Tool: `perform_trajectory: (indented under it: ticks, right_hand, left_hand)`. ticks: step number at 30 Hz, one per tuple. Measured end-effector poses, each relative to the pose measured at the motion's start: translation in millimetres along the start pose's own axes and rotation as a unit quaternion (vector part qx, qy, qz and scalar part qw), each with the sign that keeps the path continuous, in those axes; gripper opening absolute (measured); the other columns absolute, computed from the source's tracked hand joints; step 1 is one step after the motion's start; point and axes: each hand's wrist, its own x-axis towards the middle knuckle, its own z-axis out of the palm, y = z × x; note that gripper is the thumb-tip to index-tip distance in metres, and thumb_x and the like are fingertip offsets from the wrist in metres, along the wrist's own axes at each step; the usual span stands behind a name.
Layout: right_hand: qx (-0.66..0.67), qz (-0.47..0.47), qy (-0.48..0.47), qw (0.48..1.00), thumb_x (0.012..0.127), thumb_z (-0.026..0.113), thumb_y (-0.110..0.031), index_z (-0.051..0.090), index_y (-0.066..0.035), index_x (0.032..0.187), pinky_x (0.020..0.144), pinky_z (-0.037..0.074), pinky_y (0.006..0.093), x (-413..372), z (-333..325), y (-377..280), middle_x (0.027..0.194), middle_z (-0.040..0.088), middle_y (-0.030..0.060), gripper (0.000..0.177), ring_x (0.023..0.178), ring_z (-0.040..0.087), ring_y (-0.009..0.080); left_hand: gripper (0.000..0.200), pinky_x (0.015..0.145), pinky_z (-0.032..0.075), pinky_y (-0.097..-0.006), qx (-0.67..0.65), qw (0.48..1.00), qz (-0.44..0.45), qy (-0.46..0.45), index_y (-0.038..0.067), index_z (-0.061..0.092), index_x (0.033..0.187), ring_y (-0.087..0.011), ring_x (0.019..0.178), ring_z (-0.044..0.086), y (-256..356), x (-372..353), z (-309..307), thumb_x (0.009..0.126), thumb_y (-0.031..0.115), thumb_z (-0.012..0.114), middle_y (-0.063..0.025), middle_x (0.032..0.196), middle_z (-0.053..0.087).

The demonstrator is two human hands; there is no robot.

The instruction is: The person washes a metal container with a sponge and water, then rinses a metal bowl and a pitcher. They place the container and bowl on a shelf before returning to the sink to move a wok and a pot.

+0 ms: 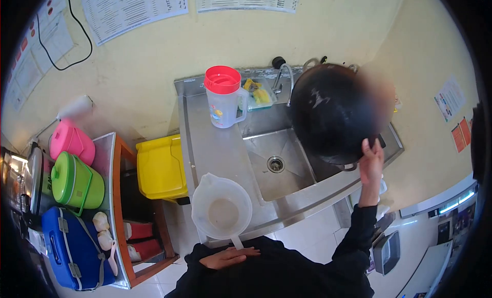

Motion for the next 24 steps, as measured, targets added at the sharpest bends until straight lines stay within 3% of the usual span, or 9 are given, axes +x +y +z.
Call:
perform_trajectory:
  ticks: [5, 11, 13, 16, 17, 20, 22, 24]
  right_hand:
    - [-0.024, -0.011, 0.011, 1.0, 0.09, 0.054, -0.01, 0.048, 0.002, 0.121, 0.095, 0.037, 0.0291, -0.7, 8.7, -25.2, 0.119, 0.055, 0.0088, 0.034, 0.108, 0.051, 0.0158]
    - [-0.102, 0.069, -0.015, 0.992, 0.086, 0.057, -0.005, 0.044, 0.002, 0.127, 0.099, 0.033, 0.0297, -24.4, -2.7, 88.5, 0.123, 0.053, 0.0086, 0.044, 0.113, 0.048, 0.0164]
    - [-0.103, 0.083, 0.0, 0.991, 0.083, 0.059, -0.001, 0.047, 0.002, 0.124, 0.097, 0.034, 0.028, -32.1, 10.5, 92.9, 0.119, 0.055, 0.0078, 0.043, 0.108, 0.05, 0.0156]
    - [-0.168, 0.04, -0.071, 0.982, 0.083, 0.061, -0.003, 0.05, 0.004, 0.119, 0.093, 0.037, 0.0265, -34.0, 22.7, 72.7, 0.111, 0.058, 0.0078, 0.039, 0.102, 0.053, 0.0156]
    - [-0.172, 0.024, -0.098, 0.98, 0.082, 0.063, -0.005, 0.054, 0.002, 0.108, 0.09, 0.038, 0.0256, -35.4, 34.6, 63.6, 0.103, 0.06, 0.0054, 0.029, 0.099, 0.053, 0.0139]
    - [-0.304, -0.046, -0.191, 0.932, 0.079, 0.066, -0.007, 0.055, -0.002, 0.096, 0.081, 0.041, 0.0294, -40.4, 55.7, 74.0, 0.091, 0.06, 0.0055, 0.021, 0.09, 0.055, 0.0169]
    - [-0.399, -0.216, -0.187, 0.871, 0.074, 0.068, -0.007, 0.055, -0.004, 0.087, 0.075, 0.039, 0.0338, -49.2, 82.0, 93.4, 0.081, 0.056, 0.0068, 0.019, 0.077, 0.054, 0.0219]
    - [-0.37, -0.257, -0.251, 0.857, 0.072, 0.069, -0.006, 0.056, -0.005, 0.086, 0.075, 0.036, 0.0352, -51.1, 103.4, 111.1, 0.079, 0.055, 0.0071, 0.019, 0.074, 0.052, 0.0249]
  left_hand:
    - [0.048, 0.111, 0.012, -0.0353, -0.009, 0.999, 0.013, 0.03, 0.007, 0.032, 0.138, -0.024, 0.137, 0.018, -3.2, -0.8, 4.5, 0.099, 0.034, 0.029, -0.0103, 0.144, 0.03]
    - [0.046, 0.109, 0.018, -0.0339, 0.003, 0.998, 0.022, 0.061, 0.005, 0.034, 0.137, -0.0246, 0.134, 0.026, -5.7, -3.6, 8.0, 0.098, 0.031, 0.033, -0.0118, 0.141, 0.034]
    - [0.045, 0.109, 0.019, -0.0333, 0.003, 0.997, 0.0, 0.079, 0.005, 0.035, 0.136, -0.0237, 0.133, 0.027, 1.4, -8.2, 11.1, 0.098, 0.03, 0.034, -0.0115, 0.141, 0.035]
    - [0.043, 0.107, 0.023, -0.0314, -0.054, 0.985, -0.039, 0.158, 0.004, 0.04, 0.133, -0.0208, 0.128, 0.035, 0.0, -14.3, 18.5, 0.097, 0.028, 0.038, -0.0101, 0.135, 0.043]
    - [0.041, 0.106, 0.024, -0.0306, -0.084, 0.974, -0.049, 0.203, 0.004, 0.044, 0.13, -0.0195, 0.125, 0.038, -7.1, -16.7, 20.5, 0.097, 0.028, 0.04, -0.0094, 0.131, 0.046]
    - [0.037, 0.101, 0.03, -0.0281, -0.126, 0.94, -0.069, 0.31, 0.003, 0.052, 0.123, -0.0159, 0.116, 0.046, -23.1, -27.3, 17.1, 0.096, 0.027, 0.044, -0.0079, 0.12, 0.055]
    - [0.034, 0.097, 0.035, -0.0266, -0.101, 0.926, -0.073, 0.356, 0.002, 0.056, 0.119, -0.0135, 0.11, 0.049, -17.5, -37.5, 13.4, 0.096, 0.025, 0.045, -0.0077, 0.114, 0.058]
    - [0.028, 0.091, 0.039, -0.0264, -0.072, 0.911, -0.06, 0.402, 0.002, 0.06, 0.11, -0.0122, 0.106, 0.05, -20.6, -46.2, 12.6, 0.095, 0.021, 0.048, -0.008, 0.105, 0.06]
